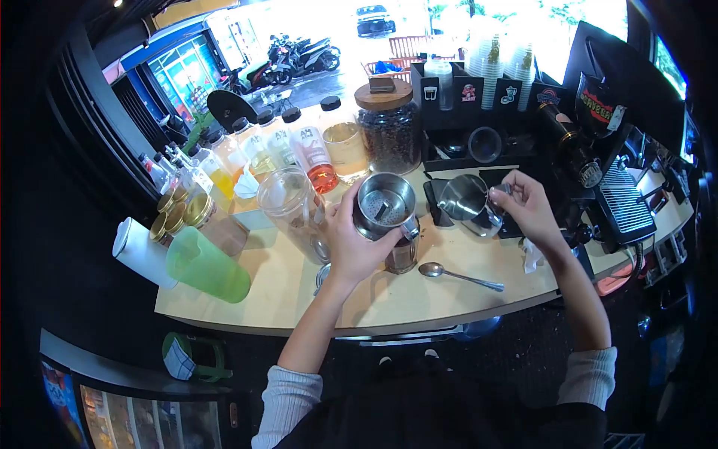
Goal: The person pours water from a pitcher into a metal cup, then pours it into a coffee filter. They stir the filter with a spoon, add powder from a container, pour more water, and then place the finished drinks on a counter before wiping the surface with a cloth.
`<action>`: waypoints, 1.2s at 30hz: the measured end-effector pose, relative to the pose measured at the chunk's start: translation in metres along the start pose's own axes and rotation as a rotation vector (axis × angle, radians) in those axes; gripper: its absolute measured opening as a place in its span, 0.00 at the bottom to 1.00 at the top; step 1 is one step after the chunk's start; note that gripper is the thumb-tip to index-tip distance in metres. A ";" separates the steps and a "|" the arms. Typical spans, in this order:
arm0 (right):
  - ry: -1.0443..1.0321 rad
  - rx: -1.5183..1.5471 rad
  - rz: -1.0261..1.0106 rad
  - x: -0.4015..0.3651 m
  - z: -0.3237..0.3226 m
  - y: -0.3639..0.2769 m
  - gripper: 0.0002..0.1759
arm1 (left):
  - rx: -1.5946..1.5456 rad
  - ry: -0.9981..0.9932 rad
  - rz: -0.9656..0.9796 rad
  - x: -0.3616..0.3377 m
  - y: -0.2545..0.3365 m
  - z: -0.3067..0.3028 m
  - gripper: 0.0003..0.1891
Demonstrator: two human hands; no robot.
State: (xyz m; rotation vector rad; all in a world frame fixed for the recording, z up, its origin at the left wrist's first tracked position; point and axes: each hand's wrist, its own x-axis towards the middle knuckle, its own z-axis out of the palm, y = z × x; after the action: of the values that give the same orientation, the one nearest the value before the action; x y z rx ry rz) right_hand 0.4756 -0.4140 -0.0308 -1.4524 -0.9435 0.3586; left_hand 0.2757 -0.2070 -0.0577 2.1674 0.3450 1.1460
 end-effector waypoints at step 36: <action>0.057 -0.530 -0.283 -0.076 0.015 0.070 0.10 | -0.367 -0.222 -0.105 0.026 -0.015 -0.012 0.40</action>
State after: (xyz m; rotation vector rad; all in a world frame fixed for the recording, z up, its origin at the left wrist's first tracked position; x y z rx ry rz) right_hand 0.4408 -0.4484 -0.1230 -1.7593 -1.2381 -0.1573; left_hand 0.2827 -0.1776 -0.0462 1.9026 0.1344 0.8267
